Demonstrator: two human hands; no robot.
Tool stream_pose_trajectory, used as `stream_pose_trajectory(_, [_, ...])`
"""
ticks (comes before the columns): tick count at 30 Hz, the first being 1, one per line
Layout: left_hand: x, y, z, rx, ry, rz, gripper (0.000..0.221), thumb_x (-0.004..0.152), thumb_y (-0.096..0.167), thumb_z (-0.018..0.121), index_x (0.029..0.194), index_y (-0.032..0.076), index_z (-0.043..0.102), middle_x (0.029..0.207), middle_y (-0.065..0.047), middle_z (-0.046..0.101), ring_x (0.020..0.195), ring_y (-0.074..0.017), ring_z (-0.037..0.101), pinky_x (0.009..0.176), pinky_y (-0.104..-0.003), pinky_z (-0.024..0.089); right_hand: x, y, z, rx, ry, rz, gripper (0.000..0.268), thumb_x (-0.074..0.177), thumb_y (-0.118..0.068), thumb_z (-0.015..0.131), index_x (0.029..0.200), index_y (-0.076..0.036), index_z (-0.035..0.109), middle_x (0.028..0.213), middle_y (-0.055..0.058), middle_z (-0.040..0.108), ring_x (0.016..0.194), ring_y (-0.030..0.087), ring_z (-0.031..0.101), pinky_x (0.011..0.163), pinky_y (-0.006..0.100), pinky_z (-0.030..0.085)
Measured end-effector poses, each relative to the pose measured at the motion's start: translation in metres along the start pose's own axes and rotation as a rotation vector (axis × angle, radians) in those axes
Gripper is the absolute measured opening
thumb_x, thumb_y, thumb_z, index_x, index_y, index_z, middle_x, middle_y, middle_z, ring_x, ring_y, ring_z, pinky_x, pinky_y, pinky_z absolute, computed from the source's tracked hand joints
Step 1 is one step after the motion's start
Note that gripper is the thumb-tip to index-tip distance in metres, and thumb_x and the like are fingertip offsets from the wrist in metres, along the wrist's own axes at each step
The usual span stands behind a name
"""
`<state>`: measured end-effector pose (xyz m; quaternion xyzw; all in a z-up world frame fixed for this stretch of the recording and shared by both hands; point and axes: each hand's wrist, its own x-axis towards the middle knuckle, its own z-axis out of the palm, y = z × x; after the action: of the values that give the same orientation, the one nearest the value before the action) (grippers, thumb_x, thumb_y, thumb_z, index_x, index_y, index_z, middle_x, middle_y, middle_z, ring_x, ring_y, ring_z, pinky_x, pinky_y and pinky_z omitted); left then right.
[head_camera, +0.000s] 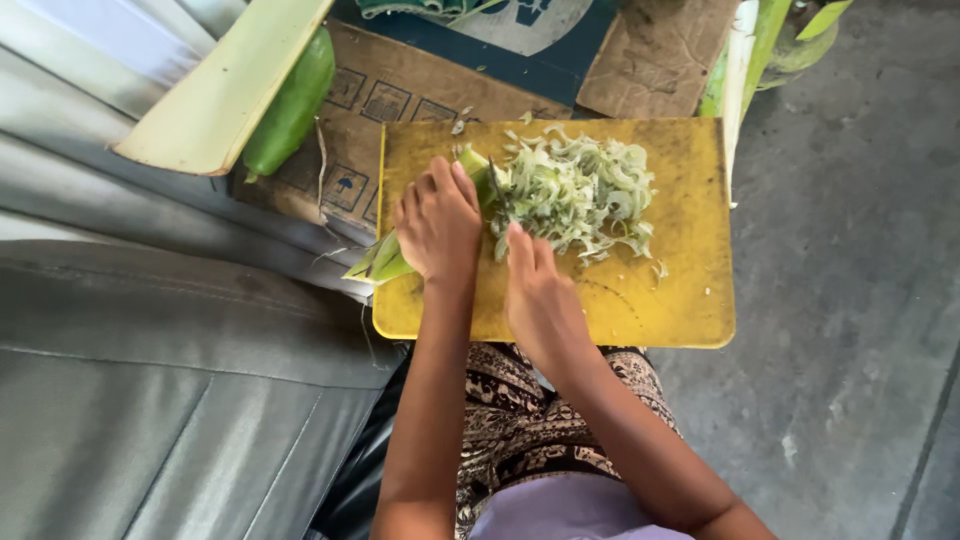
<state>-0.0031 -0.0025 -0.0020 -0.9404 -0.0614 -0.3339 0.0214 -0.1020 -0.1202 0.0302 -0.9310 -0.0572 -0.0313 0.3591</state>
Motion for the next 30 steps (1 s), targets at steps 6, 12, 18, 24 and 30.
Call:
stream_pose_trajectory(6, [0.002,0.002,-0.005,-0.012,-0.01,0.003,0.023,0.105,0.031,0.051,0.09,0.015,0.057,0.078,-0.005,0.068,0.075,-0.0262,0.069,0.073,-0.04,0.054,0.044,0.011,0.016,-0.046,0.107,-0.054,0.04,0.095,0.0,0.055,0.134,0.0,0.045,0.109,0.028,0.062,0.075,0.048,0.068,0.062,0.053,0.057])
stream_pose_trajectory(12, [-0.001,0.004,-0.004,0.01,0.023,-0.02,0.022,0.106,0.029,0.051,0.091,0.015,0.057,0.078,-0.007,0.067,0.073,-0.0267,0.069,0.071,-0.041,0.053,0.041,0.011,0.015,0.006,0.157,-0.098,0.041,0.093,0.001,0.054,0.133,0.002,0.046,0.112,0.03,0.064,0.08,0.05,0.068,0.066,0.054,0.056])
stream_pose_trajectory(18, [0.002,0.003,-0.003,0.002,0.003,-0.024,0.022,0.105,0.031,0.051,0.092,0.015,0.056,0.077,-0.006,0.067,0.074,-0.0265,0.07,0.073,-0.041,0.053,0.005,0.015,0.005,0.041,0.08,-0.051,0.037,0.099,0.0,0.052,0.135,0.003,0.046,0.109,0.029,0.064,0.083,0.046,0.07,0.069,0.052,0.057])
stream_pose_trajectory(24, [-0.003,0.004,-0.008,0.008,0.017,0.014,0.022,0.104,0.031,0.05,0.092,0.014,0.057,0.079,-0.008,0.068,0.075,-0.0281,0.07,0.074,-0.042,0.053,0.037,0.03,0.021,0.103,0.136,-0.06,0.033,0.098,0.002,0.051,0.131,0.003,0.048,0.113,0.031,0.066,0.089,0.047,0.07,0.073,0.051,0.057])
stream_pose_trajectory(30, [-0.002,0.002,-0.005,0.001,-0.022,-0.011,0.024,0.107,0.032,0.05,0.093,0.014,0.057,0.08,-0.007,0.068,0.077,-0.0269,0.07,0.077,-0.04,0.054,0.043,0.034,0.003,0.141,0.171,-0.159,0.026,0.099,0.0,0.054,0.124,0.004,0.052,0.115,0.031,0.068,0.097,0.048,0.068,0.08,0.052,0.056])
